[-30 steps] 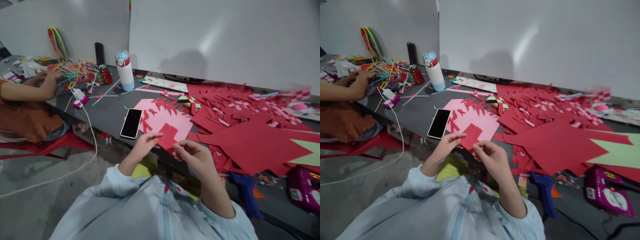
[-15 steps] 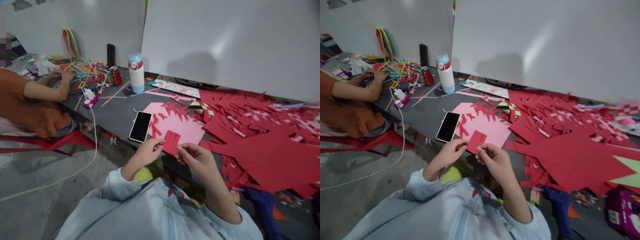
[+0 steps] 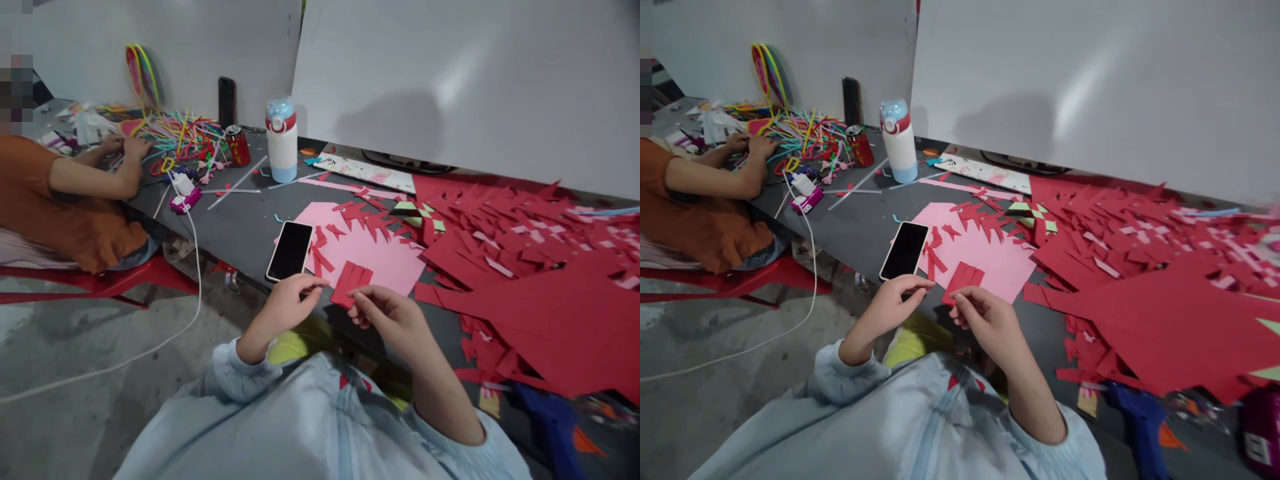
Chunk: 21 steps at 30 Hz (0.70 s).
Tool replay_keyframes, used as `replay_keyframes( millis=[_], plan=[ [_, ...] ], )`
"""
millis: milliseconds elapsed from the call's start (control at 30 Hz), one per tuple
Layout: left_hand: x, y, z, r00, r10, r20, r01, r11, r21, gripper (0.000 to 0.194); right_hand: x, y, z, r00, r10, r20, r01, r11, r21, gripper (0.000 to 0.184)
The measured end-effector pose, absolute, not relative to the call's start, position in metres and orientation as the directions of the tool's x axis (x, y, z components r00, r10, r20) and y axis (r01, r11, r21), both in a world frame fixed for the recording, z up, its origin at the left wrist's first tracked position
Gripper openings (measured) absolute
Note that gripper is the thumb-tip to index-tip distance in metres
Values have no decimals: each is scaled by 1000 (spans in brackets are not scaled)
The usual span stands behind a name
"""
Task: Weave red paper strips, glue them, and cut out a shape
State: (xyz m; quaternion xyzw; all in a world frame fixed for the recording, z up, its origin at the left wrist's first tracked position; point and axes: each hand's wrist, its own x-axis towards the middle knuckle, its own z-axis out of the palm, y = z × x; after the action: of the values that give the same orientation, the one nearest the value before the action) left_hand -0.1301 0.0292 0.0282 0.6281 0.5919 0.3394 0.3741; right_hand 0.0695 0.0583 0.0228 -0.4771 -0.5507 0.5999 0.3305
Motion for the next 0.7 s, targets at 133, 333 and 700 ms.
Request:
replay_keyframes(
  millis=[133,333,700],
  plan=[
    [-148,36,25,19,1000,-21,494,9,870,27,69,58,24,-344,920,-189,138,-149,-979,46],
    [-212,53,18,-307,951,43,546,139,826,26,78,60,21,-315,924,-216,162,-172,-972,51],
    [-208,51,19,-198,980,-6,408,88,909,34,80,57,24,-279,923,-264,108,-243,-964,53]
  ],
)
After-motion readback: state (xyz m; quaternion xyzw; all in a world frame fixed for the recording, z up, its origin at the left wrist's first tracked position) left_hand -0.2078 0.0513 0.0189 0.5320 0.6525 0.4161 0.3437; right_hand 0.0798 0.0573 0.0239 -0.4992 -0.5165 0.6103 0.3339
